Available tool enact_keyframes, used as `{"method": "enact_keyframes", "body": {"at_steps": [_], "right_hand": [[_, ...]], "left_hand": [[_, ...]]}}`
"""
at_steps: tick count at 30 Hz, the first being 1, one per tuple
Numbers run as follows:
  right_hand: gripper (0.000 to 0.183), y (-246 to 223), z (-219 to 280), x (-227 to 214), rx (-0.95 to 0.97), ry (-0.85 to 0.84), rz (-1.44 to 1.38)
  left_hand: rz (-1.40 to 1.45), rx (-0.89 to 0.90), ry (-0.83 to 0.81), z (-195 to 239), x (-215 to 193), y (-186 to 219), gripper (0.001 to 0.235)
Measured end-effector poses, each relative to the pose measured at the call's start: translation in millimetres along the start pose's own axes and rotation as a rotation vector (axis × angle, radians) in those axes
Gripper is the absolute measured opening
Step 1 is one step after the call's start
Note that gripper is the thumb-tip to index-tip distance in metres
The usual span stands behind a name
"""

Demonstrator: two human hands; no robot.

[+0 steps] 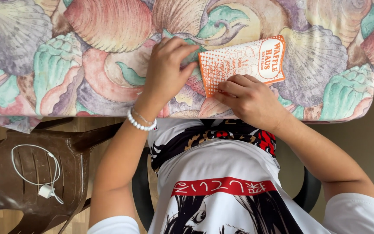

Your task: The person folds small orange and white paper packets labeled 'Waffle Haus' on a table with a seashell-patterned tablecloth. They fold the top edge down, crease it, then fold the sides inward to form a compact packet, repeating the process for multiple units.

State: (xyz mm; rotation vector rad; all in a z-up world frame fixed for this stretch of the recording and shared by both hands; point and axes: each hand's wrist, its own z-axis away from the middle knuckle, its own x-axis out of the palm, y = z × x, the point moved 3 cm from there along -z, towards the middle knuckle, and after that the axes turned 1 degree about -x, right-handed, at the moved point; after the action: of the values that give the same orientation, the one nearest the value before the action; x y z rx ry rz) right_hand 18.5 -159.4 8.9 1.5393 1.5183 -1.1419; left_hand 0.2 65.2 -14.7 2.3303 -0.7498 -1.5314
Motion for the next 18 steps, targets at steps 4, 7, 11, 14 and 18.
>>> {"method": "enact_keyframes", "body": {"at_steps": [4, 7, 11, 14, 18], "right_hand": [[0.019, 2, 1, 0, -0.007, -0.043, -0.006], [0.024, 2, 1, -1, -0.019, -0.027, -0.038], [0.023, -1, -2, -1, -0.013, -0.029, -0.009], [0.019, -2, -7, -4, -0.007, -0.045, -0.011], [0.027, 1, -2, 2, -0.009, -0.109, -0.007]], "left_hand": [[0.013, -0.014, -0.037, -22, 4, -3, 0.024], [0.038, 0.014, -0.015, -28, 9, -9, 0.005], [0.161, -0.089, 0.042, -28, 12, -12, 0.009], [0.22, -0.151, 0.091, -31, 13, -14, 0.014], [0.312, -0.244, 0.074, -37, 15, -19, 0.016]]}}
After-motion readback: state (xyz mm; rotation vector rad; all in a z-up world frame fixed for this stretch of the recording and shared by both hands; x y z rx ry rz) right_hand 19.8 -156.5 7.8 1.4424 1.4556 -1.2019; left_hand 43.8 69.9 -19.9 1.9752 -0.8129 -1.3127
